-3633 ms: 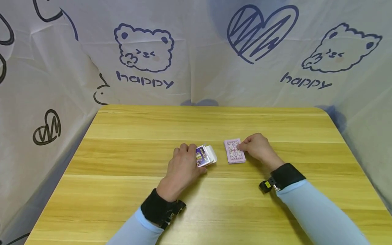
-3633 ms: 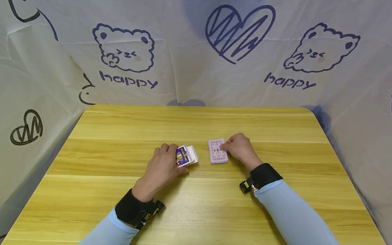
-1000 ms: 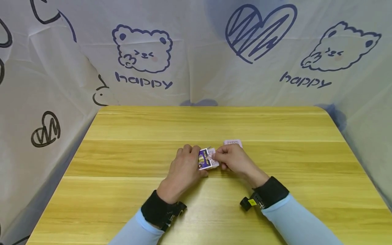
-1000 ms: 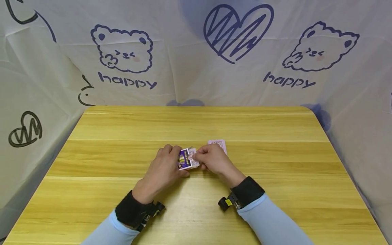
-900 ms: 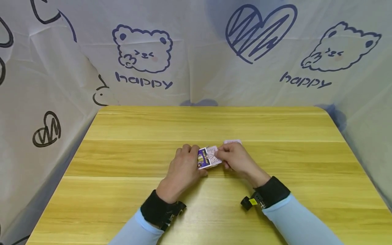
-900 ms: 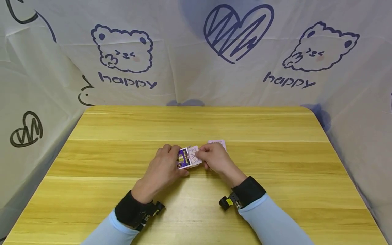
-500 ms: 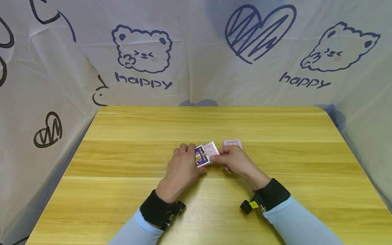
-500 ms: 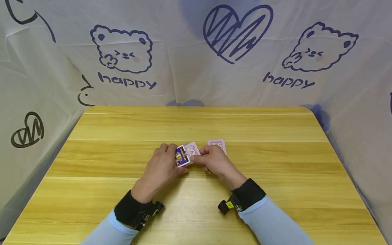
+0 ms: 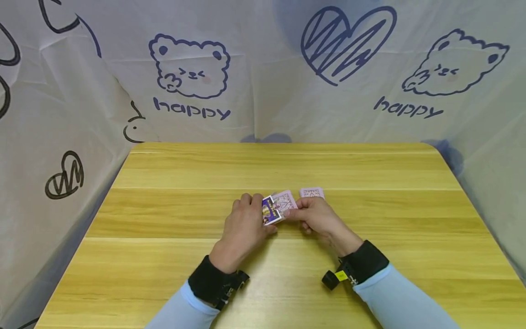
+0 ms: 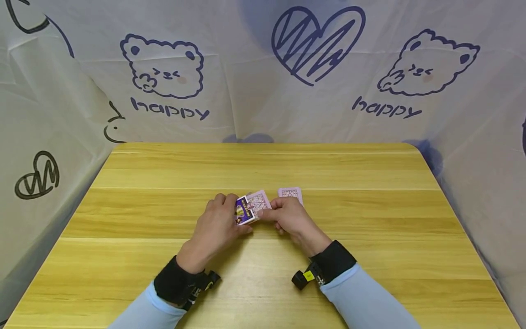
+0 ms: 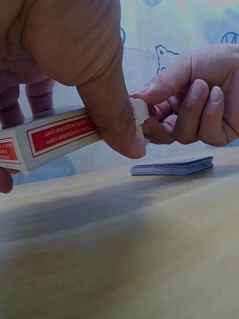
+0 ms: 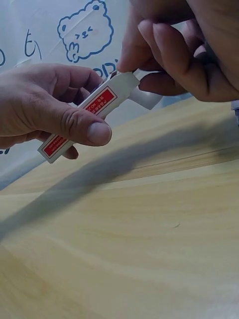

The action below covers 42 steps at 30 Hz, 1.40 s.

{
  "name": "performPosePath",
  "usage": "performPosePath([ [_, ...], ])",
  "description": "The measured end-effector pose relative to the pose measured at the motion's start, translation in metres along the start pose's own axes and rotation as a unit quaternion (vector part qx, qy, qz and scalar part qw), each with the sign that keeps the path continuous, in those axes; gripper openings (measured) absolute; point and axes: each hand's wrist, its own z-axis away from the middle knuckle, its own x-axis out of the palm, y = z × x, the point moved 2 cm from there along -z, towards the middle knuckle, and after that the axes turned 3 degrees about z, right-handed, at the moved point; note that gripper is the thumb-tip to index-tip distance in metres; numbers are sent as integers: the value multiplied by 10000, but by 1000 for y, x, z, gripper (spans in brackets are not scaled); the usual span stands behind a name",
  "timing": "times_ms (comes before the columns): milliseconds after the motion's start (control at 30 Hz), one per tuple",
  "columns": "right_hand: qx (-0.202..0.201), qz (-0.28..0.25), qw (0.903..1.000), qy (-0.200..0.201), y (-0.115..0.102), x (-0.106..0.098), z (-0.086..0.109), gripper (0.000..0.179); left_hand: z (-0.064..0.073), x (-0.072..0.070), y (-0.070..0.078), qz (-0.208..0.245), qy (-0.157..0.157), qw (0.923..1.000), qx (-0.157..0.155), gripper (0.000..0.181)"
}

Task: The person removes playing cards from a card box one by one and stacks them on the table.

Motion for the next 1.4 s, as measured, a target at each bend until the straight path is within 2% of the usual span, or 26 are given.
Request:
performPosePath([
  [100,18,-492,9988,63,1,0,0,12,0,0,-1,-20,21,10000,-25,78],
  [267,-231,-1199,9918,367,-1,-2,-2,9,0,0,-1,-45,19,9999,-88,80],
  [433,-440,-1659,9832,625,-6,-8,-1,11,0,0,0,15,-23,9999,-138,81],
  [533,-509,-1708,9811,750,-6,-15,-2,16,0,0,-1,35,-20,9999,-149,80],
  [667,-465,-1081,9878,1016,-5,-31,-5,14,1,0,-1,58,-11,9999,-155,79],
  [767,-436,-317,9910,1226,-4,-48,-6,32,1,0,-1,64,0,9999,-143,79],
  [833,-410,213,9902,1315,-4,-59,-6,37,2,0,-1,52,5,9999,-129,78],
  [967,-269,1030,9842,1418,-3,-78,-6,35,1,0,-1,28,-22,9999,-121,79],
  [1133,22,1413,9804,1372,-2,-88,-8,31,0,2,-1,52,-78,9999,-135,79],
  [1400,255,1606,9786,1264,2,-87,-16,29,0,1,0,41,-94,9998,-170,79],
])
